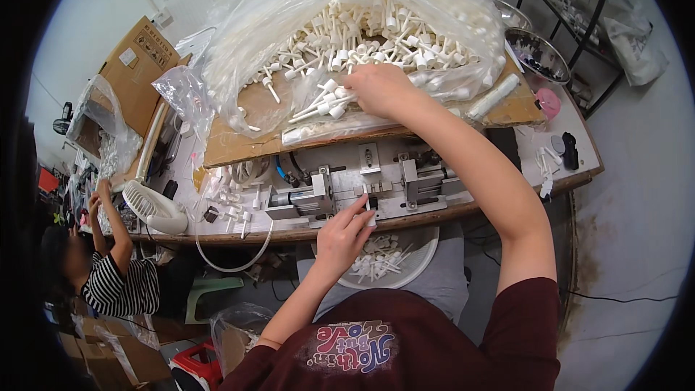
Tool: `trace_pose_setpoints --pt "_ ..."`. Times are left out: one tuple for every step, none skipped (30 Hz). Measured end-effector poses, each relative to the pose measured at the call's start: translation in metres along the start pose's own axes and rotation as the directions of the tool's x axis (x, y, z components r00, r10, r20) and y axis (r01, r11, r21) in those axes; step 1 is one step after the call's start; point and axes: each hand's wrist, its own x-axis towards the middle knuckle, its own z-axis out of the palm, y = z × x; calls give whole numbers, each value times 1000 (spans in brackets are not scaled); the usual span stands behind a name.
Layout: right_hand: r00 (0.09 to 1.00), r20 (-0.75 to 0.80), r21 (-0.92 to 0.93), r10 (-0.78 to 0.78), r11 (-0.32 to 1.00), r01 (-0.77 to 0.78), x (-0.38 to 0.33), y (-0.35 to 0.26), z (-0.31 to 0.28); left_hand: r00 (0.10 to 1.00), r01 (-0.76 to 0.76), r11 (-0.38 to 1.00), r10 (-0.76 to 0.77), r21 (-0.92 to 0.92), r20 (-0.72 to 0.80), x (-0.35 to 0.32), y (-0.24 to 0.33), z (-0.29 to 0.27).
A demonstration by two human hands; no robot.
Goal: Assembling small white plastic components using a specialized pneumatic assembly jig on a workshop bench.
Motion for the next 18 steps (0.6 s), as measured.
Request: trace_pose_setpoints --pt "998 -55 -3 -37 999 37 -4 4 3 1000 -9 1000 8 24 6 0 0 2" --pt "995 -91 -21 -42 999 40 -7 7 4 999 -7 998 4 62 45 0 1 1" --pt "991 -126 -39 -47 998 43 -10 11 4 997 -6 995 -3 100 82 0 3 0" --pt "985 -162 -56 -54 997 46 -12 14 5 993 -5 990 -12 138 120 1 3 -1" --pt "974 -220 -31 -62 998 56 -15 18 5 993 -23 987 4 160 118 1 2 0" --pt "958 -277 -8 -67 998 67 -17 21 4 993 -41 982 20 182 117 4 1 0" --pt "940 -334 15 -69 997 79 -19 25 3 993 -60 977 37 203 116 7 -1 1" --pt "932 -360 30 -40 998 54 -21 28 1 990 -65 980 40 190 134 10 -3 -1" --pt "923 -385 46 -9 999 29 -23 31 -3 987 -71 982 44 176 153 14 -4 -4" --pt "911 -411 60 24 998 1 -26 33 -8 984 -80 984 53 160 171 17 -4 -5" --pt "922 -383 105 57 994 -17 -28 30 -18 982 -66 984 35 164 185 17 -3 -6" --pt "925 -360 217 122 975 -45 -31 25 -24 980 -52 985 18 167 199 17 -2 -7" --pt "925 -332 326 185 943 -71 -35 20 -29 977 -40 984 2 174 212 17 -1 -8" --pt "924 -295 432 242 897 -97 -39 14 -32 978 -24 985 -12 168 209 16 -2 -8" --pt "934 -267 473 238 877 -88 -45 7 -33 978 -8 987 -26 162 206 15 -3 -8" --pt "942 -239 509 237 857 -86 -55 0 -34 978 4 989 -35 149 204 14 -3 -8" --pt "950 -209 548 232 832 -82 -65 -7 -31 982 34 996 -49 83 184 14 -3 -9" --pt "941 -313 464 128 885 34 -74 -12 -25 984 65 998 -67 17 164 14 -5 -11"
